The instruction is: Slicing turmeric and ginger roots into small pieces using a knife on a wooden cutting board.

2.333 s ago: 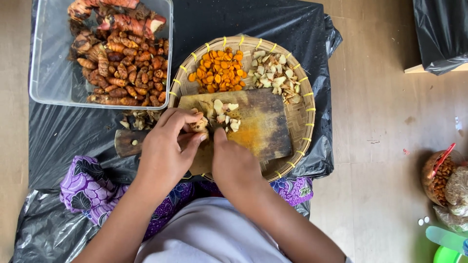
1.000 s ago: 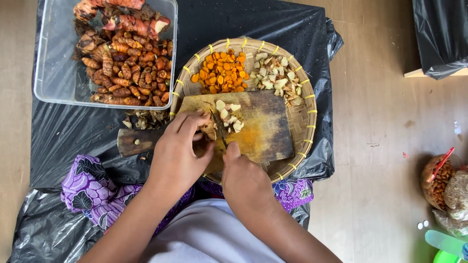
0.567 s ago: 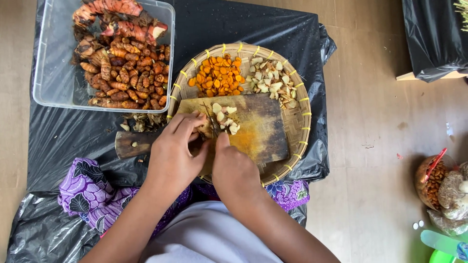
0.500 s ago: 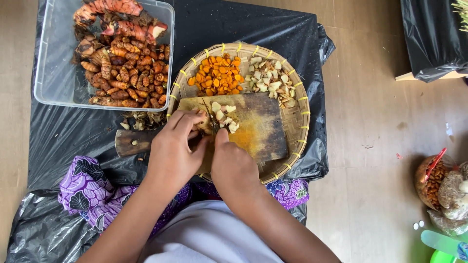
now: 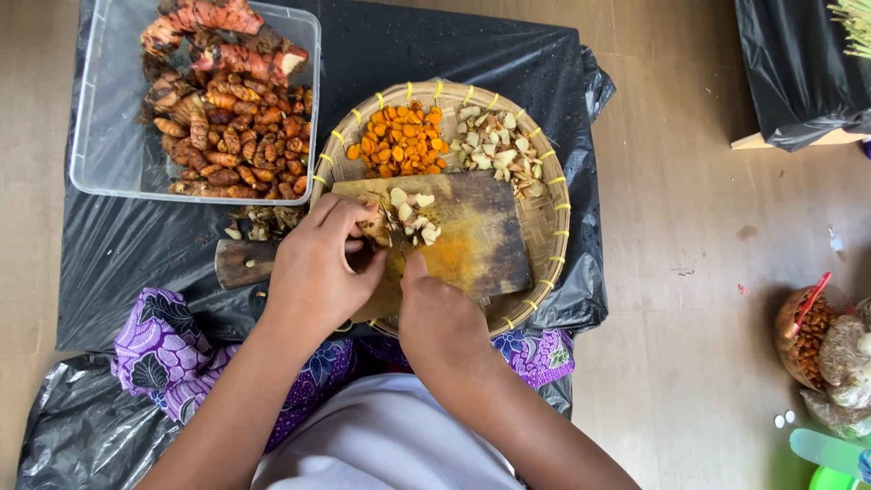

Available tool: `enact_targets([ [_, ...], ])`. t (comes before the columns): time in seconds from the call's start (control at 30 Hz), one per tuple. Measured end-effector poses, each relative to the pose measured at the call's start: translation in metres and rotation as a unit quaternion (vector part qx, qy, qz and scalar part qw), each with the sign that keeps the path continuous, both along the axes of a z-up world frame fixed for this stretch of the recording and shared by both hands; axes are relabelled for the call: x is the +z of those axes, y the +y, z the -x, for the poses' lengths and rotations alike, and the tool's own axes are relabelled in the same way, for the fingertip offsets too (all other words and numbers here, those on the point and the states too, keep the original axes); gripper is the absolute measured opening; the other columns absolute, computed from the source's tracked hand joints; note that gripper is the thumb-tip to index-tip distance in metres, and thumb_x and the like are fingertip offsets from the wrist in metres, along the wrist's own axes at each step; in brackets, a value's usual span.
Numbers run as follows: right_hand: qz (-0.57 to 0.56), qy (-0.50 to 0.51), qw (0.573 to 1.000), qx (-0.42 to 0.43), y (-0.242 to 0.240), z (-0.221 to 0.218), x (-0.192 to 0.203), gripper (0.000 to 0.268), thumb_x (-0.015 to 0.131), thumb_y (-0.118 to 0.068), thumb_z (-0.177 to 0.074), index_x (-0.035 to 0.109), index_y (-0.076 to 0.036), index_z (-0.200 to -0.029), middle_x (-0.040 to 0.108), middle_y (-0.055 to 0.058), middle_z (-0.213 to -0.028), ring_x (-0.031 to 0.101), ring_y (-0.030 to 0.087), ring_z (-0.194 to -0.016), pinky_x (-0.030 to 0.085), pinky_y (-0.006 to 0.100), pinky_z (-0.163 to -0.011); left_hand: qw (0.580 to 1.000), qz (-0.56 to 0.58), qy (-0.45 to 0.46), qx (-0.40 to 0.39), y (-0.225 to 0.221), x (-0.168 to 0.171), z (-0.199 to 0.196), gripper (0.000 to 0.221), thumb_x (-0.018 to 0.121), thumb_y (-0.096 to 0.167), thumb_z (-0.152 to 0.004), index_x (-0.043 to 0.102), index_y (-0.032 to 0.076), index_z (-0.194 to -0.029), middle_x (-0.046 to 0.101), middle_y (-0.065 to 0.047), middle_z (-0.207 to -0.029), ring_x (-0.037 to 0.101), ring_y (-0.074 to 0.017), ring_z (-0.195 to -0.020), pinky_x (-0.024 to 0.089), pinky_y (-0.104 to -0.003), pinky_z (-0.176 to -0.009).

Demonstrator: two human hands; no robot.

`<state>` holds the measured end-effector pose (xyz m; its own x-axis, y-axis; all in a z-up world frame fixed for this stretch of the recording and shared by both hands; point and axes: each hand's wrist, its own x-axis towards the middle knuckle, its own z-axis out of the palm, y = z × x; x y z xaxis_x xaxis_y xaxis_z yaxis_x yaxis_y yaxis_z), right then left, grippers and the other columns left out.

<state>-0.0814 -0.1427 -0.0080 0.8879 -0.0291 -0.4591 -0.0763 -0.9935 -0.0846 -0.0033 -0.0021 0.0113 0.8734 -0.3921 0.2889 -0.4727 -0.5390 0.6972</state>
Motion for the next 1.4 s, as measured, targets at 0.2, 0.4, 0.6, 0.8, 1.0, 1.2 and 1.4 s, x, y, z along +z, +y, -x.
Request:
enact_targets([
  [0.2,-0.138,0.061,0.986,-0.073,0.0,-0.048,0.047,0.05,0.032,-0.008,-0.106,0.031,0.013,-0.151,0.071,0.029,-0.097,0.075,0.037,-0.084,0.064,0.046,-0.062,1.0,0.025,0.001,0.001,0.0,-0.003,-0.004,0.042,0.089,0.009,-0.072,0.07,0.002,-0.108,0.066,-0.012,-0.089,0.078,-0.029,-0.074,0.066,-0.037,-0.063],
  [0.4,-0.112,0.072,0.988,-0.077,0.0,-0.043,0.035,0.054,0.033,-0.002,-0.103,0.028,0.012,-0.155,0.07,0.03,-0.098,0.074,0.039,-0.084,0.064,0.049,-0.063,0.998,0.063,0.007,-0.003,0.0,0.003,-0.002,0.043,0.089,0.005,-0.073,0.07,-0.001,-0.111,0.064,-0.013,-0.088,0.077,-0.0334,-0.076,0.066,-0.036,-0.065],
  [0.6,-0.044,0.098,0.993,-0.057,-0.011,0.002,0.007,0.051,0.035,-0.011,-0.107,0.028,0.008,-0.154,0.07,0.023,-0.087,0.074,0.032,-0.073,0.065,0.043,-0.057,0.995,0.094,0.04,0.004,0.001,-0.008,-0.001,0.047,0.09,0.004,-0.071,0.072,-0.001,-0.113,0.064,-0.015,-0.088,0.076,-0.0359,-0.08,0.067,-0.038,-0.067],
  [0.8,0.059,-0.1,0.992,0.044,-0.002,0.008,0.004,0.05,0.055,-0.006,-0.084,0.048,0.012,-0.13,0.072,0.013,-0.073,0.072,0.025,-0.054,0.058,0.033,-0.047,0.993,0.093,0.074,-0.002,0.002,-0.006,0.003,0.044,0.083,0.002,-0.071,0.064,0.001,-0.11,0.067,-0.009,-0.114,0.072,-0.0206,-0.088,0.066,-0.027,-0.077],
  [1.0,-0.038,-0.009,0.996,-0.074,0.004,-0.022,0.015,0.022,0.05,-0.008,-0.094,0.045,-0.002,-0.115,0.073,0.018,-0.084,0.075,0.039,-0.076,0.06,0.049,-0.067,0.992,0.102,0.071,0.009,0.002,-0.003,0.006,0.046,0.083,0.0,-0.07,0.064,0.001,-0.112,0.067,-0.01,-0.115,0.073,-0.0215,-0.09,0.066,-0.028,-0.078],
  [1.2,-0.053,-0.035,0.995,-0.084,-0.015,0.018,0.036,0.015,0.047,-0.021,-0.105,0.046,-0.006,-0.102,0.071,0.014,-0.073,0.073,0.035,-0.065,0.056,0.05,-0.062,0.988,0.093,0.119,0.006,0.004,0.001,0.003,0.057,0.075,-0.006,-0.064,0.069,0.005,-0.119,0.07,-0.01,-0.121,0.072,-0.0206,-0.097,0.065,-0.028,-0.084],
  [1.4,-0.061,-0.076,0.992,-0.082,-0.022,0.023,0.046,0.016,0.049,-0.022,-0.104,0.045,-0.007,-0.102,0.069,0.015,-0.065,0.071,0.037,-0.055,0.055,0.05,-0.052,0.999,0.039,0.022,-0.024,0.004,0.008,0.011,0.055,0.068,-0.005,-0.065,0.07,0.006,-0.119,0.074,-0.006,-0.118,0.069,-0.0248,-0.1,0.055,-0.033,-0.086],
])
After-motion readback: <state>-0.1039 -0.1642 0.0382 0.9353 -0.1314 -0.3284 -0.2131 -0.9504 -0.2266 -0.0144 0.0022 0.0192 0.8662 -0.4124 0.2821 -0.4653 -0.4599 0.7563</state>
